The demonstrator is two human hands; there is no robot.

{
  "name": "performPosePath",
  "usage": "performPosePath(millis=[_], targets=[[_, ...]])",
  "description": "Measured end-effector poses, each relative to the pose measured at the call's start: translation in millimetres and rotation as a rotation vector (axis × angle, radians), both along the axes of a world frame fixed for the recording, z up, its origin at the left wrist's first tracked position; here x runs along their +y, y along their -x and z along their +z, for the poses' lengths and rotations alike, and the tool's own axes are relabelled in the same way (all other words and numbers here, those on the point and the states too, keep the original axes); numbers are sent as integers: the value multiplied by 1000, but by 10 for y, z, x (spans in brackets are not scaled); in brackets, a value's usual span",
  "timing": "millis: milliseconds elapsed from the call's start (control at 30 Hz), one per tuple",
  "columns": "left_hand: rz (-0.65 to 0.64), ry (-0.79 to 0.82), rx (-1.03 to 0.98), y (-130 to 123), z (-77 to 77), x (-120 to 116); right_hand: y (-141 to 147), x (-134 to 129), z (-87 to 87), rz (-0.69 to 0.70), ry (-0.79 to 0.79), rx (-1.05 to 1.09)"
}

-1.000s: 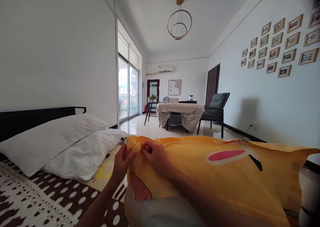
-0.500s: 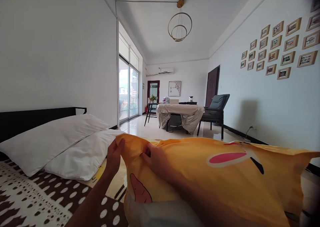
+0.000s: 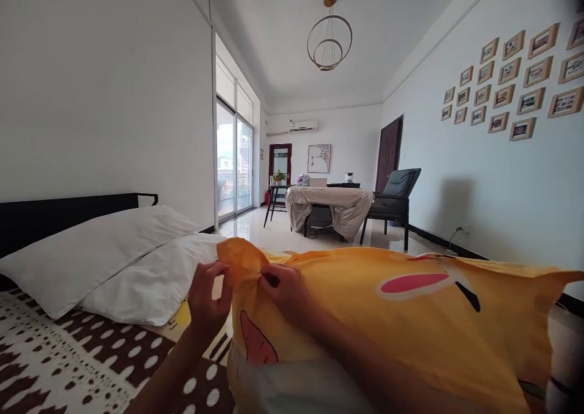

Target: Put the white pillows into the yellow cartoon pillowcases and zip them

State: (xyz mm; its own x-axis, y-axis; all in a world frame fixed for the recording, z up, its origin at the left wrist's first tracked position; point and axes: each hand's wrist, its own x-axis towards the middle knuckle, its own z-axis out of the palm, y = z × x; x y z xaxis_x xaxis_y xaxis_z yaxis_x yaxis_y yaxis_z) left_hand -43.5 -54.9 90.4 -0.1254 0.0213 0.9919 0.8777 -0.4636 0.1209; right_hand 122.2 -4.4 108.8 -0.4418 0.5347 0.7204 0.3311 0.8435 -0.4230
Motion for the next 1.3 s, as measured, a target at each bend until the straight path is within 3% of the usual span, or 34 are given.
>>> performPosePath(millis=[100, 233, 600, 733, 900, 1133, 1300], targets=[[2, 222, 153, -57, -39, 11, 10, 0, 1, 12, -8, 13], [-107, 448, 73, -113, -22, 60, 7, -22, 18, -3, -30, -13], [-329, 656, -258, -33, 142, -4, -22, -15, -10, -21, -45, -74], [-433, 714, -312, -39, 176, -35, -17, -15, -6, -81, -65, -152], [-462, 720, -314, -141, 166, -87, -10, -20, 16, -128, -30, -187], [-364, 652, -253, -181, 132, -75, -38, -44, 126, 185, 346, 10], [-359, 617, -320, -145, 166, -50, -19, -87, 120, 293, 344, 118]])
